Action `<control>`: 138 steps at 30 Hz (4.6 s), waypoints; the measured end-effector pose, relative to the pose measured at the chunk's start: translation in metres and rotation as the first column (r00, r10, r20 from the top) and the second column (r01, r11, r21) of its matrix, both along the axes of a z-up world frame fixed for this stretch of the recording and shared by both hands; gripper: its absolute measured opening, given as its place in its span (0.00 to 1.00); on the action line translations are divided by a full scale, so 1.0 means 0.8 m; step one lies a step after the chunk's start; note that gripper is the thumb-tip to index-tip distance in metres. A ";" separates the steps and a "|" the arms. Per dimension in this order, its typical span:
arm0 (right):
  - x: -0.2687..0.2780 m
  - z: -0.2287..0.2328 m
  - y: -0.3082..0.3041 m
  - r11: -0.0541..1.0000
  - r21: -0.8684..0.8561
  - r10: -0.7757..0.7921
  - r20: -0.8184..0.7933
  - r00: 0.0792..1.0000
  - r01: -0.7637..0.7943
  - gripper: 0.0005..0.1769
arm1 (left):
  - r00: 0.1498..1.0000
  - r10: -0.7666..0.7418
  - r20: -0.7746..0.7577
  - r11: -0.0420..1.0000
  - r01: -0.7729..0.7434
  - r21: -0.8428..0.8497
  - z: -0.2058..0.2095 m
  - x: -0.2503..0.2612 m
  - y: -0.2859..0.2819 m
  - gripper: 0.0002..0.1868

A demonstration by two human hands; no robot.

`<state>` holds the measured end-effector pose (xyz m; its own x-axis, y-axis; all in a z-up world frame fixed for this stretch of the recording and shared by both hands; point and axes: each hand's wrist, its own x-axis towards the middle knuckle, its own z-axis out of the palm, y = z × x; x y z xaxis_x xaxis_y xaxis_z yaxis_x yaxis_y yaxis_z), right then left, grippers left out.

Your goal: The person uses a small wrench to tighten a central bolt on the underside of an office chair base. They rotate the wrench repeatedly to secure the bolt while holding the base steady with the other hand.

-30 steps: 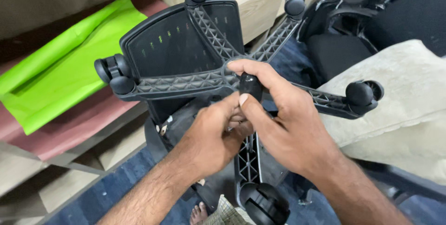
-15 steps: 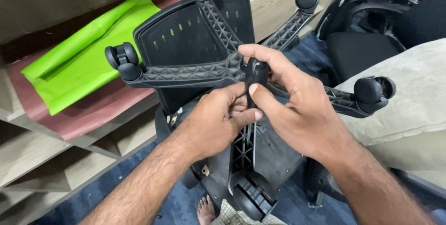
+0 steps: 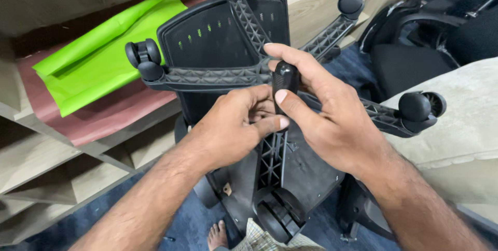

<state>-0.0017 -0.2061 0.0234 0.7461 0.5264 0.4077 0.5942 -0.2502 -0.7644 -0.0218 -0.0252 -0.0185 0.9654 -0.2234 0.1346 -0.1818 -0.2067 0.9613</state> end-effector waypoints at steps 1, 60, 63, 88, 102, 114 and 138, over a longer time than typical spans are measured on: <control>0.000 0.001 0.004 1.000 -0.005 -0.025 0.006 1.000 0.025 0.28 | 0.999 0.049 0.002 0.997 -0.049 0.053 0.001 0.001 0.001 0.16; -0.004 0.003 0.036 0.965 -0.100 -0.253 -0.118 0.960 0.242 0.24 | 0.992 -0.123 -0.018 0.982 0.125 0.142 -0.003 0.014 0.022 0.18; -0.007 0.002 0.038 0.968 -0.095 -0.205 0.233 0.951 0.232 0.24 | 0.989 0.002 0.149 0.982 -0.031 0.187 -0.003 0.009 0.018 0.21; 0.001 0.003 0.031 0.995 -0.076 -0.074 -0.067 0.995 0.069 0.29 | 0.986 -0.121 -0.110 0.992 0.118 -0.034 0.001 0.004 0.021 0.22; 0.000 0.002 0.034 0.996 -0.019 -0.093 -0.134 0.987 0.092 0.31 | 0.991 0.085 -0.106 0.982 -0.065 0.176 0.010 0.008 0.017 0.18; 0.002 0.010 0.046 0.982 -0.063 -0.170 0.085 0.982 0.176 0.29 | 0.996 -0.064 -0.066 0.989 0.073 0.128 0.007 0.006 0.024 0.13; 0.011 -0.006 0.065 0.983 -0.091 -0.126 0.294 0.948 0.159 0.25 | 0.964 0.260 -0.065 0.929 -0.231 0.289 -0.003 0.010 0.028 0.12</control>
<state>0.0069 -0.1541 0.0189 0.6775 0.4776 0.5594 0.7353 -0.4221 -0.5302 -0.0137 -0.0027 -0.0209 1.0000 0.0076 0.0012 0.0027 -0.4929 0.8701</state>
